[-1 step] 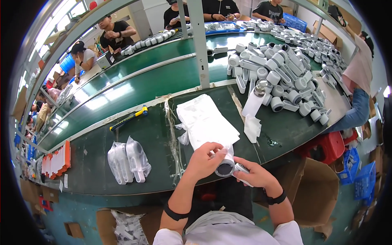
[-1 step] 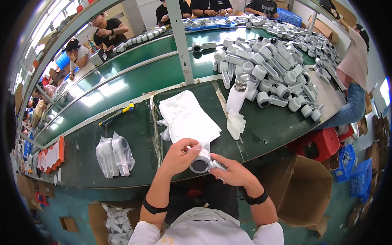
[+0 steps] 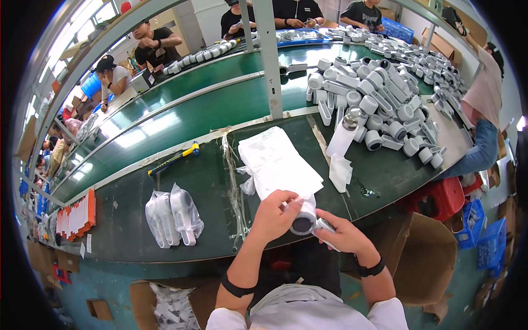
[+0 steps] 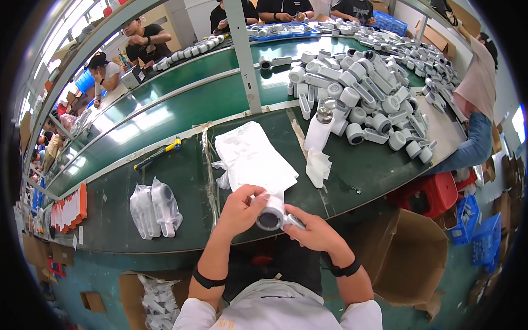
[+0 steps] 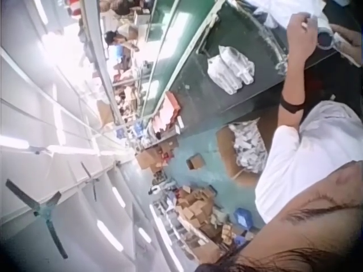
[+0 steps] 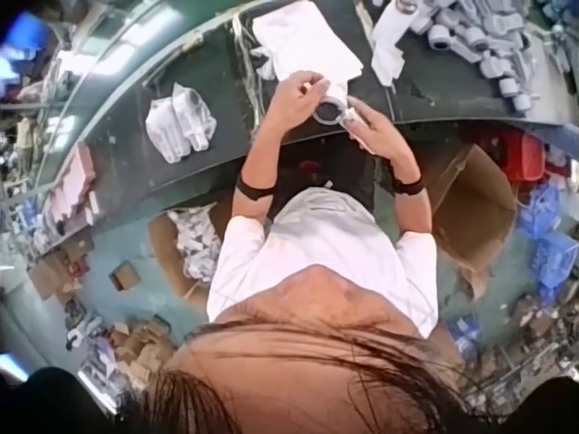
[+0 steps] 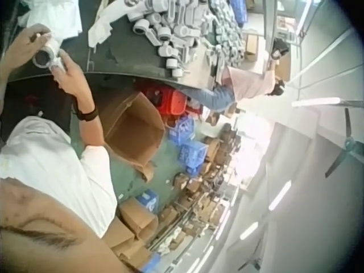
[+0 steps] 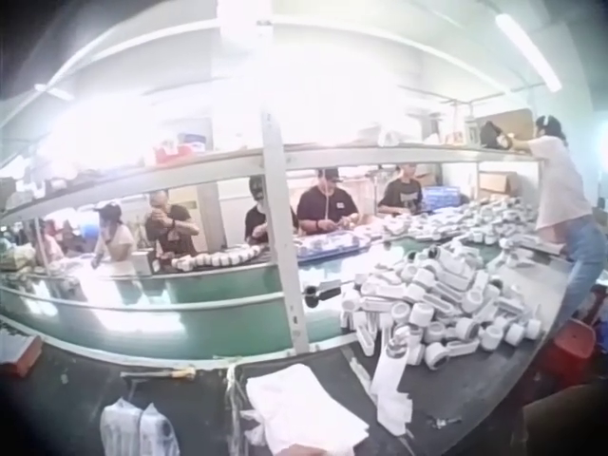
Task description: The person picks up a handheld fan, wipes it with a cloth, and slides it into a plastic bag before placing it on the table. They repeat this process with several fans and then move the group of bagged fans into a box.
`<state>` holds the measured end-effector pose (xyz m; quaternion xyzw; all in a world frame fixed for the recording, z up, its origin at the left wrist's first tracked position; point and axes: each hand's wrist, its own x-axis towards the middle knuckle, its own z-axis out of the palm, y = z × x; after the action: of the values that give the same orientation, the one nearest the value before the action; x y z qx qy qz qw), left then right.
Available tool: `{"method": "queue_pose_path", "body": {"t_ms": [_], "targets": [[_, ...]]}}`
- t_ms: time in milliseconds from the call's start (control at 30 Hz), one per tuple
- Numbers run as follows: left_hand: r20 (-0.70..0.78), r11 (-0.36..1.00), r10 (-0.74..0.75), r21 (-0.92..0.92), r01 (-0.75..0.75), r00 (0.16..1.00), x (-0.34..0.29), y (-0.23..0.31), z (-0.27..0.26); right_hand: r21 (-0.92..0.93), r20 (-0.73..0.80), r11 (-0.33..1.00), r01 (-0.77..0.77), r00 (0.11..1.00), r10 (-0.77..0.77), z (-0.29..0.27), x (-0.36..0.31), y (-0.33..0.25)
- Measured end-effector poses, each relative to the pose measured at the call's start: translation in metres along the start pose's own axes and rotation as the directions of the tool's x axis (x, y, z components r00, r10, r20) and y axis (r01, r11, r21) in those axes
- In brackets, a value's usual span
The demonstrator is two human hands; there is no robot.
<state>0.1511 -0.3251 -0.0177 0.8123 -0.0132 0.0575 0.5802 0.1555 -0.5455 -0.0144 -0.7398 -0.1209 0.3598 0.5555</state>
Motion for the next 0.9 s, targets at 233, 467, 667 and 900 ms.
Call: {"method": "queue_pose_path", "body": {"t_ms": [233,467,667,900], "targets": [[-0.144,0.917,0.381,0.188,-0.353,0.913,-0.011,0.011,0.021,0.066,-0.394,0.997,0.039,0.919,-0.01,0.026,0.014,0.013],[0.104,0.775,0.553,0.3,-0.557,0.826,-0.032,0.013,0.042,-0.024,-0.558,0.904,0.427,0.745,-0.367,0.038,0.042,0.029],[0.224,0.963,0.263,-0.112,-0.243,0.938,-0.053,0.008,0.025,0.355,-0.645,0.771,0.529,0.736,-0.208,0.042,0.046,0.025],[0.053,0.511,-0.299,-0.834,0.207,0.953,-0.02,-0.019,0.015,0.776,-0.237,0.562,0.285,0.958,-0.159,0.055,0.027,-0.002]]}}
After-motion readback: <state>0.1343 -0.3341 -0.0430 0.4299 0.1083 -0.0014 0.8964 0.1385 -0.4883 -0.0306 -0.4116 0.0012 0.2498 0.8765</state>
